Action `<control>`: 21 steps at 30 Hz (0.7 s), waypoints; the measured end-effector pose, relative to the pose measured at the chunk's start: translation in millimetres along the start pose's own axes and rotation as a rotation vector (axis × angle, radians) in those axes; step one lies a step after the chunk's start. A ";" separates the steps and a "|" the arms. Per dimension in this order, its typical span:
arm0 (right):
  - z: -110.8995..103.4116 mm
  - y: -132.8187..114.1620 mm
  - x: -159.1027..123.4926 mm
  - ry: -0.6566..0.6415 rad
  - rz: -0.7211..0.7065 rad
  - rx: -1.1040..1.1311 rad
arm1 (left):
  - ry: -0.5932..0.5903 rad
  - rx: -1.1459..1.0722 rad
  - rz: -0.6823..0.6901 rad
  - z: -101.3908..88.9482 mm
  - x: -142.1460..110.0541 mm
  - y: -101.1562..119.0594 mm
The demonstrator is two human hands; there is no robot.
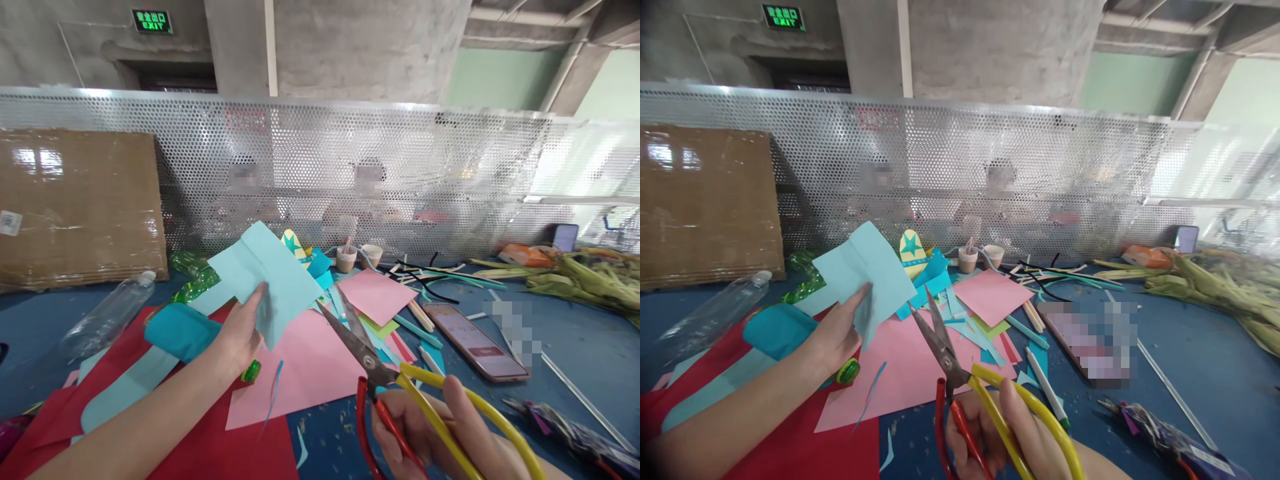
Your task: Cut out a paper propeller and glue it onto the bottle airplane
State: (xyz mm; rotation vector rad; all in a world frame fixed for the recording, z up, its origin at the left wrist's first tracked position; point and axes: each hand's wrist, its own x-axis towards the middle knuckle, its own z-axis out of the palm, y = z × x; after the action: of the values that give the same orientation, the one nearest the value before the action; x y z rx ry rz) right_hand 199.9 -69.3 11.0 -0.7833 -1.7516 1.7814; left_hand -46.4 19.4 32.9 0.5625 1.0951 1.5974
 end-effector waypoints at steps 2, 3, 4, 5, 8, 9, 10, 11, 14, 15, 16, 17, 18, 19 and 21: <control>0.1 -0.8 0.9 0.008 -0.002 0.022 | -0.010 0.018 -0.008 0.1 -2.5 0.1; 0.2 -0.6 1.4 0.002 -0.003 0.043 | -0.017 0.027 -0.015 0.3 -4.2 0.3; 0.3 0.1 1.7 -0.005 -0.002 0.076 | -0.026 0.036 -0.021 0.8 -6.0 0.4; 0.3 1.2 2.1 -0.016 0.001 0.115 | -0.035 0.044 -0.027 1.5 -7.8 0.6; 0.1 6.2 2.5 -0.035 0.010 0.243 | -0.069 0.057 -0.043 3.2 -11.8 -0.2; 0.3 8.0 2.6 -0.029 0.013 0.271 | -0.080 0.060 -0.052 3.4 -12.4 -0.9; 0.6 9.6 2.6 -0.032 0.015 0.288 | -0.093 0.063 -0.062 3.2 -12.6 -1.6; 1.1 11.1 2.6 -0.037 0.015 0.296 | -0.113 0.065 -0.074 2.8 -12.6 -2.3; 3.1 14.3 2.7 -0.045 -0.007 0.271 | -0.178 0.091 -0.151 0.9 -13.2 -2.4; 3.7 15.2 2.8 -0.038 -0.011 0.256 | -0.199 0.109 -0.196 0.6 -14.1 -1.7; 4.0 16.0 2.9 -0.027 -0.014 0.243 | -0.222 0.131 -0.248 0.5 -15.3 -0.8; 4.0 16.9 3.1 -0.014 -0.020 0.236 | -0.245 0.150 -0.296 0.6 -16.8 0.2; 3.7 17.6 3.3 -0.008 -0.030 0.234 | -0.275 0.167 -0.334 1.0 -18.4 1.2; 3.0 18.5 3.6 -0.008 -0.047 0.241 | -0.307 0.181 -0.354 1.4 -19.8 2.1; 0.9 20.2 4.4 -0.024 -0.091 0.279 | -0.327 0.225 -0.321 2.4 -21.5 3.9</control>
State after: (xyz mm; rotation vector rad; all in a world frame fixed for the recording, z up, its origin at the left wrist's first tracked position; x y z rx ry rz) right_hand 196.8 -67.4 -9.4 -0.5603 -1.4831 1.9251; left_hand -39.5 0.2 41.1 0.7284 1.0600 1.0689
